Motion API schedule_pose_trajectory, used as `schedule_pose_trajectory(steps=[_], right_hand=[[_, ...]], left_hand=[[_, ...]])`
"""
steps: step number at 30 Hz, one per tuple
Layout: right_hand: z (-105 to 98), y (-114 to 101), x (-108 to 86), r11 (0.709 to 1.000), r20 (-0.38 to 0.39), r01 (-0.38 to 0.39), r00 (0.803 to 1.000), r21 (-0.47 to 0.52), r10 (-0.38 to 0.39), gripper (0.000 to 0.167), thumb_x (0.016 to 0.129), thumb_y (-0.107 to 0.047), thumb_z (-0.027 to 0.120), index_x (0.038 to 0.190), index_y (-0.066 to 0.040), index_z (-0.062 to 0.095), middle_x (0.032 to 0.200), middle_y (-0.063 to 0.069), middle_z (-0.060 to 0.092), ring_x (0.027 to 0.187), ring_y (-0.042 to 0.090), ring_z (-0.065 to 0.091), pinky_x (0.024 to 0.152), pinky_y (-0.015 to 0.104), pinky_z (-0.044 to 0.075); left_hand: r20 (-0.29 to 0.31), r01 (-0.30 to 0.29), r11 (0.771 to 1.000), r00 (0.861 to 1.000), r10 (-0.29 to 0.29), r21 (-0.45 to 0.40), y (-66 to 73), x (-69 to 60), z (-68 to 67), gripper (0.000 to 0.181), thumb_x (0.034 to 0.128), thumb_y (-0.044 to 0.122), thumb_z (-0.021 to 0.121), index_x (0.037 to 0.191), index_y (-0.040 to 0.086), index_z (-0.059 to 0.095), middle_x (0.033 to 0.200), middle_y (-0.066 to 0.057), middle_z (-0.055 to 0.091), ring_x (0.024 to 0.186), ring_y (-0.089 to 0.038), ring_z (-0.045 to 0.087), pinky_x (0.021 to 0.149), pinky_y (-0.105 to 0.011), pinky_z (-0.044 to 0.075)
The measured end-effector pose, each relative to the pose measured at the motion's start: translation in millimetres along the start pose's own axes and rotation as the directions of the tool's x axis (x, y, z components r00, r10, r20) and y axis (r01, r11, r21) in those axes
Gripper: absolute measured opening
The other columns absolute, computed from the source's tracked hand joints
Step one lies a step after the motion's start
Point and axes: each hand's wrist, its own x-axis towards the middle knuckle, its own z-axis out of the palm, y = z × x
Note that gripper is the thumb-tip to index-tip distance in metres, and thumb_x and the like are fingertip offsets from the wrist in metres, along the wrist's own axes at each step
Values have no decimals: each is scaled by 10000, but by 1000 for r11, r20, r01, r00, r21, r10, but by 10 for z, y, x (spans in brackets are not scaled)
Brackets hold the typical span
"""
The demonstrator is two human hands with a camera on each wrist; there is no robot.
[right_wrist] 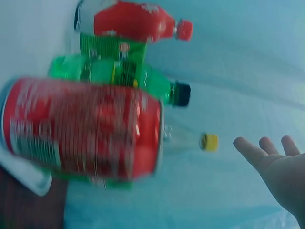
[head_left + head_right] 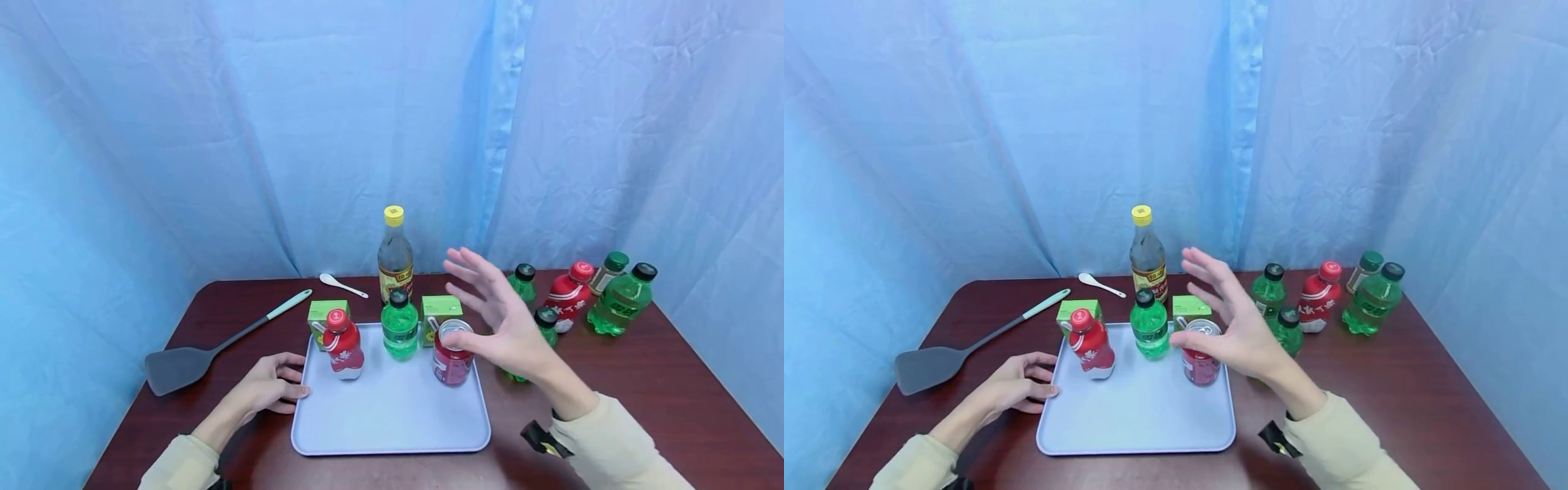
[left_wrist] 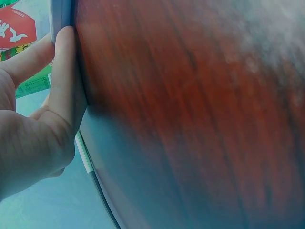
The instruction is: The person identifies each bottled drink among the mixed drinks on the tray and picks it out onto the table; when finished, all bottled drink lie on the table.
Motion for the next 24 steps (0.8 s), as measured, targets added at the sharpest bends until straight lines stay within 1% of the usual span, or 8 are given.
schedule_pose_trajectory(steps=[4,6,9,11,15,18,20,24], right_hand=[[152,25,39,997,1,-77,997,-2,77,988,813,-18,844,1601,-92,251,1607,147,326,1440,360,370,1061,485,457],[216,32,60,994,5,-110,994,17,110,981,822,-30,840,1605,-140,258,1612,109,327,1437,363,372,1048,495,471],[323,59,99,988,19,-142,990,56,141,961,834,-42,833,1603,-170,271,1611,65,333,1430,376,377,1050,506,470],[407,88,127,985,39,-156,987,74,153,947,844,-60,830,1602,-166,273,1608,48,336,1427,379,378,1052,518,467],[591,182,153,979,72,-188,981,81,183,924,851,-129,838,1594,-208,295,1594,8,360,1426,310,398,1059,546,453],[741,270,141,969,90,-236,969,71,229,901,851,-174,843,1580,-280,323,1581,-43,374,1423,229,409,1067,530,451],[841,335,119,964,87,-261,963,52,256,881,849,-184,847,1566,-297,347,1567,-65,388,1412,201,421,1065,509,459],[1018,439,77,956,39,-292,955,-12,293,828,836,-182,862,1520,-300,409,1519,-76,435,1365,175,468,1043,449,490]], left_hand=[[1,-4,1000,1000,4,1,11,-1,5,639,798,43,854,1349,-15,535,1050,-172,605,814,-250,667,658,-444,624],[5,-10,1000,1000,10,0,11,-1,7,636,799,36,852,1347,-18,534,1048,-175,609,809,-250,672,655,-445,623],[7,-14,1000,1000,13,3,9,-9,0,632,799,25,848,1346,-21,533,1043,-175,615,798,-248,681,649,-446,623],[3,-10,1000,1000,10,6,10,-16,-9,633,800,24,846,1347,-25,530,1040,-175,618,794,-245,684,646,-447,622],[-5,-2,1000,1000,2,20,20,-33,-29,634,808,33,841,1354,-24,524,1044,-171,618,807,-241,676,654,-447,622],[2,-5,1000,1000,5,15,22,-37,-29,628,809,22,835,1353,-26,524,1046,-175,615,810,-247,677,656,-449,622],[9,-9,1000,1000,9,8,19,-31,-20,627,807,18,835,1350,-27,526,1045,-176,612,809,-248,677,656,-449,623],[10,-12,1000,1000,12,0,14,-11,7,632,799,16,842,1346,-26,528,1044,-178,607,802,-249,677,653,-448,623]])
